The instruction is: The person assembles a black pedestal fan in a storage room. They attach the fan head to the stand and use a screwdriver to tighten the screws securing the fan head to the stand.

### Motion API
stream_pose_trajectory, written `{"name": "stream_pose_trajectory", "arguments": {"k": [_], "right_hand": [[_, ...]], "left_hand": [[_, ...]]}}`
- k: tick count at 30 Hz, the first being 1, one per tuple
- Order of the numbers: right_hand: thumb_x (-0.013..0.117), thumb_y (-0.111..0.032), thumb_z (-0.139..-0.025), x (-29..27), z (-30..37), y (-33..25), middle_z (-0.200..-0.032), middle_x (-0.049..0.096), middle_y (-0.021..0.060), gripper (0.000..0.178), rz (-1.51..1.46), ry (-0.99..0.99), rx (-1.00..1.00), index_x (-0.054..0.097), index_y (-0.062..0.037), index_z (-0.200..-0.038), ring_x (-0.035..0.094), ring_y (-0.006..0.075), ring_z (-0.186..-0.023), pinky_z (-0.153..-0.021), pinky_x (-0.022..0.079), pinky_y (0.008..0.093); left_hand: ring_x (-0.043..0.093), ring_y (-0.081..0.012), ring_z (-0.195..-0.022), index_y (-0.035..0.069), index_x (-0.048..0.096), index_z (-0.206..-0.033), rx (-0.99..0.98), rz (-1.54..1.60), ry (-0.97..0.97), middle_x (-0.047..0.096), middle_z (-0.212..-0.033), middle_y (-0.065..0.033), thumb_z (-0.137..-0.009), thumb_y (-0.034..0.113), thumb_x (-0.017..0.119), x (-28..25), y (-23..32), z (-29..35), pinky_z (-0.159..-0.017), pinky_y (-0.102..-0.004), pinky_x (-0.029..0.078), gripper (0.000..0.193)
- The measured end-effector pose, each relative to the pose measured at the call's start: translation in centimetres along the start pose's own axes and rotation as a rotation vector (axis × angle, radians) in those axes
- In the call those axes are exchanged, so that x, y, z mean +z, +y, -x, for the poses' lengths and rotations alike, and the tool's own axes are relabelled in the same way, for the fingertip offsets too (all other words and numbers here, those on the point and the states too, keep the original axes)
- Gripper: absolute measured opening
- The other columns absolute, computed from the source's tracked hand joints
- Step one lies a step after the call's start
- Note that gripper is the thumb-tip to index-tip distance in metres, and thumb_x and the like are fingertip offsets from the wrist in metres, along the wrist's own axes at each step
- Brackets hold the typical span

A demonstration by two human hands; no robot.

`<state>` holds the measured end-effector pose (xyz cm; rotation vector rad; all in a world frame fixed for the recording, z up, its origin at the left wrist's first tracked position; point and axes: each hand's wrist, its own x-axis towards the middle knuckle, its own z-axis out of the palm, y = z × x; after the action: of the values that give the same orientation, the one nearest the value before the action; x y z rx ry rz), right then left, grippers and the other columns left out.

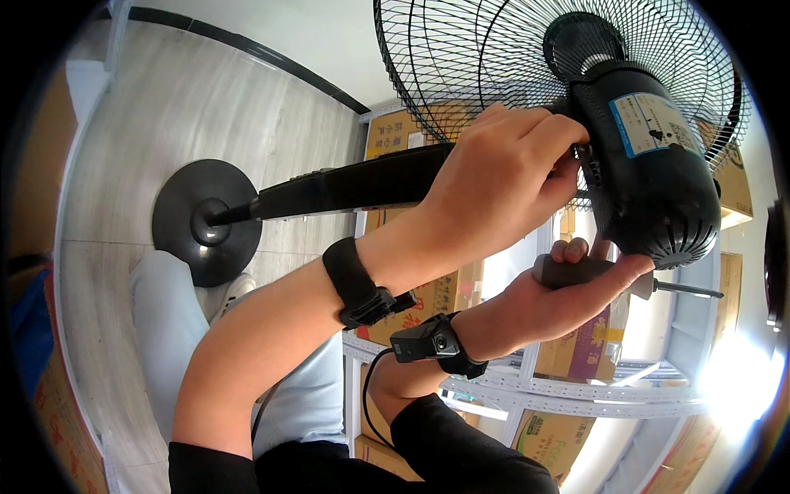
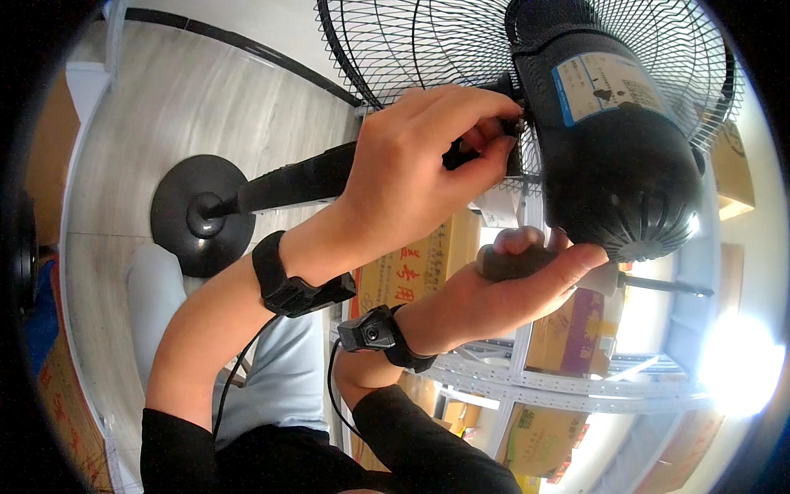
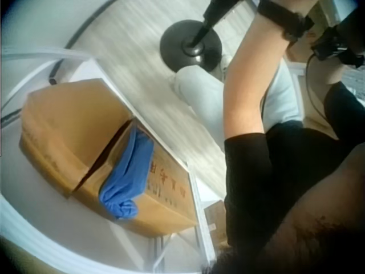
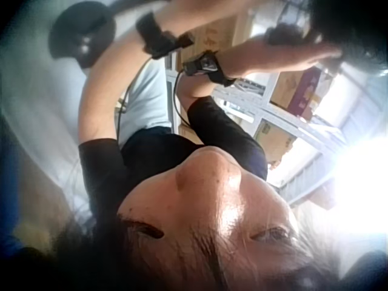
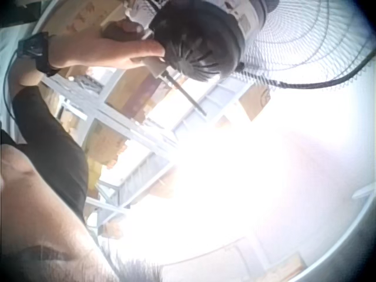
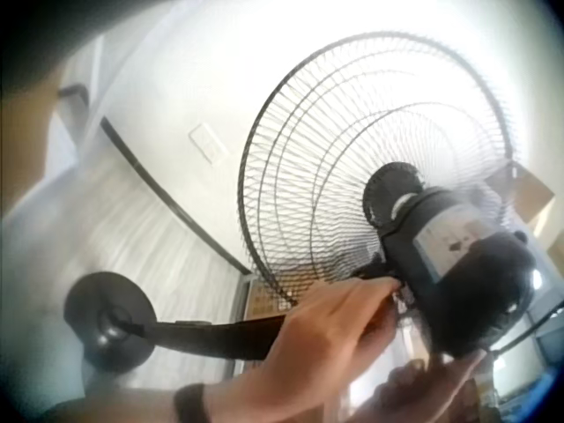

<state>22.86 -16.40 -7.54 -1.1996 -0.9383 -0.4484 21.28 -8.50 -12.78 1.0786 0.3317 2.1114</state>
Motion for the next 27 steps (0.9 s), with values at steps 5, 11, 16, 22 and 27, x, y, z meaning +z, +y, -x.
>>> {"name": "stream_pose_trajectory", "arguments": {"k": [5,11,16,22,27], "right_hand": [[0.06,-0.044,-0.093,0.0,0.0,0.1,-0.085,0.058,0.0036,0.046,0.008,-0.011,-0.045,0.055,-0.0051,-0.118,0.046,0.0033,-0.055,-0.044,0.03,0.0153],[0.06,-0.041,-0.094,-0.7,-0.2,0.4,-0.099,0.063,0.0112,0.04,-0.071,-0.034,0.02,0.055,-0.0068,-0.114,0.046,0.0042,-0.055,-0.046,0.034,0.0143],[0.06,-0.041,-0.094,-1.8,-1.0,0.8,-0.091,0.062,0.011,0.036,-0.151,-0.067,0.075,0.054,-0.0065,-0.101,0.046,0.005,-0.053,-0.044,0.036,0.0147],[0.059,-0.041,-0.094,-2.2,-1.1,1.1,-0.089,0.062,0.0107,0.037,-0.209,-0.057,0.117,0.054,-0.0052,-0.098,0.046,0.0055,-0.051,-0.043,0.036,0.0149],[0.057,-0.042,-0.095,-2.6,-1.2,1.5,-0.093,0.062,0.0122,0.038,-0.201,-0.054,0.13,0.054,-0.0045,-0.099,0.046,0.0054,-0.052,-0.042,0.036,0.0148]], "left_hand": [[0.068,-0.0162,-0.069,0.004,0.066,-0.093,-0.092,0.112,-0.04,0.067,-0.077,-0.0056,-0.076,0.0,0.071,-0.2,0.0,-0.2,-0.062,-0.0256,0.054,0.019],[0.069,-0.0162,-0.071,0.003,0.067,-0.093,-0.094,0.123,-0.052,0.068,-0.079,-0.0065,-0.077,-0.001,0.07,-0.2,-0.1,-0.1,-0.063,-0.0258,0.055,0.017],[0.069,-0.0164,-0.071,0.002,0.067,-0.093,-0.08,0.112,-0.051,0.068,-0.079,-0.0066,-0.077,-0.001,0.07,-0.2,0.0,-0.2,-0.063,-0.0261,0.055,0.016],[0.069,-0.0164,-0.07,0.002,0.066,-0.09,-0.117,0.122,-0.058,0.068,-0.078,-0.0066,-0.077,-0.001,0.07,-0.4,0.3,-0.4,-0.062,-0.0256,0.055,0.014],[0.069,-0.0153,-0.07,0.002,0.065,-0.089,-0.11,0.113,-0.053,0.068,-0.078,-0.0064,-0.077,-0.001,0.07,-0.4,0.4,-0.2,-0.062,-0.0251,0.055,0.013]]}}
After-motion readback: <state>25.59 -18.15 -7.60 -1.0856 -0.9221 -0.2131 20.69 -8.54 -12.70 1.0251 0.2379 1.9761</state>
